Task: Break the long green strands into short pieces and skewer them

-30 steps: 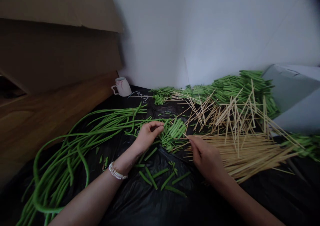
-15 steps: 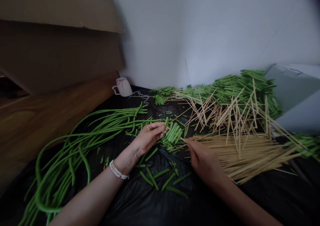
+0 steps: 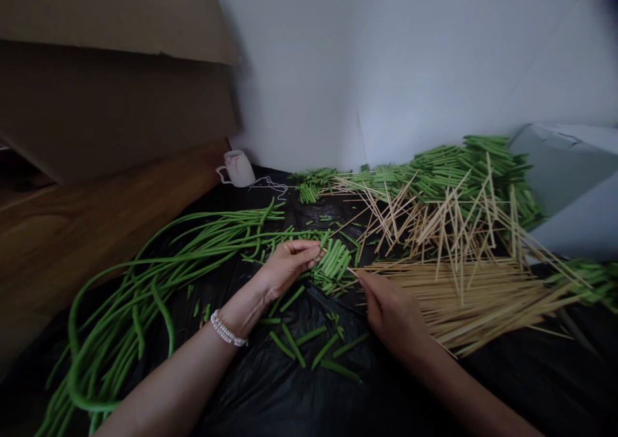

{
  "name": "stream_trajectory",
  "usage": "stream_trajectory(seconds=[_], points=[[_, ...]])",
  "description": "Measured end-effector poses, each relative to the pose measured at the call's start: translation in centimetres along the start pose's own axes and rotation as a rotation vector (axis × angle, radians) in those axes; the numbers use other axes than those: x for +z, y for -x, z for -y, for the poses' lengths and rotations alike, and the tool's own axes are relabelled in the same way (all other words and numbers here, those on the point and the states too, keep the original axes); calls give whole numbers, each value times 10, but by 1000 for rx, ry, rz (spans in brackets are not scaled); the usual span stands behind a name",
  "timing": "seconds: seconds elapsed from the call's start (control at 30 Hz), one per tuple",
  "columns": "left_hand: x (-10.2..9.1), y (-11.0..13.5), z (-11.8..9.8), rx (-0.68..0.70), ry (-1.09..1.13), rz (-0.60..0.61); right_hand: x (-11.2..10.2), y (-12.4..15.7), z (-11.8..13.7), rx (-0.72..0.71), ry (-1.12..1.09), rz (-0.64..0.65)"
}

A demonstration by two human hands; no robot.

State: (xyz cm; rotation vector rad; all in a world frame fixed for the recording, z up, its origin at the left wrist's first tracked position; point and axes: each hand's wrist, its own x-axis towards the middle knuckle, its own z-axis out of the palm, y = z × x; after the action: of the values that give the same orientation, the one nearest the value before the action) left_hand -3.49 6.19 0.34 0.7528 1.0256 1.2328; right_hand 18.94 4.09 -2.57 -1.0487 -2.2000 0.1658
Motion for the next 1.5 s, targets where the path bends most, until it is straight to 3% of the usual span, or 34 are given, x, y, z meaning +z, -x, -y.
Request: stream_trajectory(seconds=[0.27, 0.73, 1.0, 1.2, 1.33, 1.5], points=[[1, -2, 2, 6, 24, -8, -2, -3, 2, -6, 3, 9], [3, 2, 4, 35, -125, -21, -1, -2, 2, -8, 8, -4], [8, 8, 3, 60, -245, 173, -4, -4, -2, -65, 31, -23], [-3, -1, -14, 263, -50, -30, -11, -6, -12, -120, 223, -76], [-10, -6, -20, 323, 56, -179, -18, -11, -19, -149, 343, -108], [-11, -6, -19, 321, -22, -135, -23, -16, -23, -131, 349, -153]])
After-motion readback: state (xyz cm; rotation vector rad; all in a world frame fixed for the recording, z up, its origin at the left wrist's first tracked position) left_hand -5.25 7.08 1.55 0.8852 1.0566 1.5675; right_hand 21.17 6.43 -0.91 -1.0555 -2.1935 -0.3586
